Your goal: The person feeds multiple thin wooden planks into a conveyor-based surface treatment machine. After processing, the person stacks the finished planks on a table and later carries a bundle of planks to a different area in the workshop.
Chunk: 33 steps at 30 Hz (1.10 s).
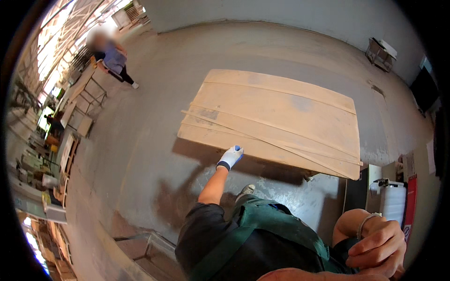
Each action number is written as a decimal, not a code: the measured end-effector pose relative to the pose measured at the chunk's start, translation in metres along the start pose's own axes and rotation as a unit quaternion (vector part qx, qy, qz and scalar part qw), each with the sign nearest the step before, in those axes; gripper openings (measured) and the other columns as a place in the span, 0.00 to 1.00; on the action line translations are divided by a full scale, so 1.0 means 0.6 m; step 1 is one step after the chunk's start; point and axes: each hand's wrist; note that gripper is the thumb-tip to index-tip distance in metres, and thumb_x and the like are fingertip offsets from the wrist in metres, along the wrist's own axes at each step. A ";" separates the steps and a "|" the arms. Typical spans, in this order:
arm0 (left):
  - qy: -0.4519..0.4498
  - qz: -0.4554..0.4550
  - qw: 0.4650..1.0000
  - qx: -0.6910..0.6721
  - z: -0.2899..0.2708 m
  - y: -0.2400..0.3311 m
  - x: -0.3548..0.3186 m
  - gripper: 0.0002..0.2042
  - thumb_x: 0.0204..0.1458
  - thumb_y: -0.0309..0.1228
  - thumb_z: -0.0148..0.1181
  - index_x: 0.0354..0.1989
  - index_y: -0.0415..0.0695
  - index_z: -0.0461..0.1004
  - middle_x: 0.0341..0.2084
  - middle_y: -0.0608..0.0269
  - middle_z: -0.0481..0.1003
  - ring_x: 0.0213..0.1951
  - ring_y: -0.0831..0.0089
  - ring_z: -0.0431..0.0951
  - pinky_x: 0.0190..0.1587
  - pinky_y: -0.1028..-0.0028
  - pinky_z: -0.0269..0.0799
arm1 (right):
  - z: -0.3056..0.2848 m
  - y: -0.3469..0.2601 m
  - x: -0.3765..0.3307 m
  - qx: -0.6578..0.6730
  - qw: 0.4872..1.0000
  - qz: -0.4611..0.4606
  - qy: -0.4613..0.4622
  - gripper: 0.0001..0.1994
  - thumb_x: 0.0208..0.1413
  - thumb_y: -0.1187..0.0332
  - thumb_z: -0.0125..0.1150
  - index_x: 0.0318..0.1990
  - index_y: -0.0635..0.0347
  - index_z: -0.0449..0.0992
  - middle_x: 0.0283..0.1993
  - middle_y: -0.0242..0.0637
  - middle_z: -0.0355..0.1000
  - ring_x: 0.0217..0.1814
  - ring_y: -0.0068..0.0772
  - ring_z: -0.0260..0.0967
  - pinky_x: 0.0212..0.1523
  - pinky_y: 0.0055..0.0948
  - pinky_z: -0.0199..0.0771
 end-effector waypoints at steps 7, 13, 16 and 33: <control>-0.037 -0.019 0.922 -0.384 -0.003 -0.102 -0.014 0.19 0.61 0.47 0.53 0.43 0.42 0.75 0.29 0.66 0.77 0.30 0.79 0.76 0.30 0.78 0.68 | 0.018 0.099 0.055 0.041 0.998 -0.041 0.013 0.03 0.54 0.75 0.60 0.29 0.59 0.78 0.24 0.35 0.78 0.22 0.26 0.76 0.35 0.25 0.80; -0.016 0.024 0.873 -0.488 -0.039 -0.114 -0.034 0.23 0.62 0.46 0.53 0.50 0.34 0.72 0.41 0.54 0.77 0.41 0.69 0.78 0.46 0.72 0.74 | 0.022 0.144 0.064 0.044 0.997 -0.056 -0.006 0.10 0.58 0.70 0.56 0.47 0.54 0.72 0.28 0.35 0.77 0.21 0.30 0.74 0.33 0.32 0.79; 0.017 -0.003 0.849 -0.528 -0.061 -0.112 -0.028 0.23 0.62 0.46 0.53 0.51 0.34 0.72 0.41 0.54 0.77 0.41 0.69 0.78 0.46 0.73 0.74 | 0.030 0.166 0.091 0.039 0.999 -0.030 -0.021 0.20 0.61 0.64 0.51 0.61 0.47 0.64 0.30 0.35 0.76 0.20 0.35 0.72 0.29 0.36 0.77; 0.034 0.081 0.821 -0.564 -0.162 -0.065 0.072 0.34 0.61 0.58 0.46 0.68 0.45 0.57 0.62 0.48 0.65 0.59 0.56 0.70 0.62 0.58 0.62 | 0.127 0.328 -0.325 0.129 0.717 0.560 0.393 0.09 0.57 0.74 0.60 0.44 0.67 0.74 0.36 0.41 0.76 0.29 0.26 0.73 0.32 0.26 0.74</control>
Point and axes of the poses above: each hand's wrist, its own x-axis towards the middle knuckle, its own z-axis out of the palm, y = z × x
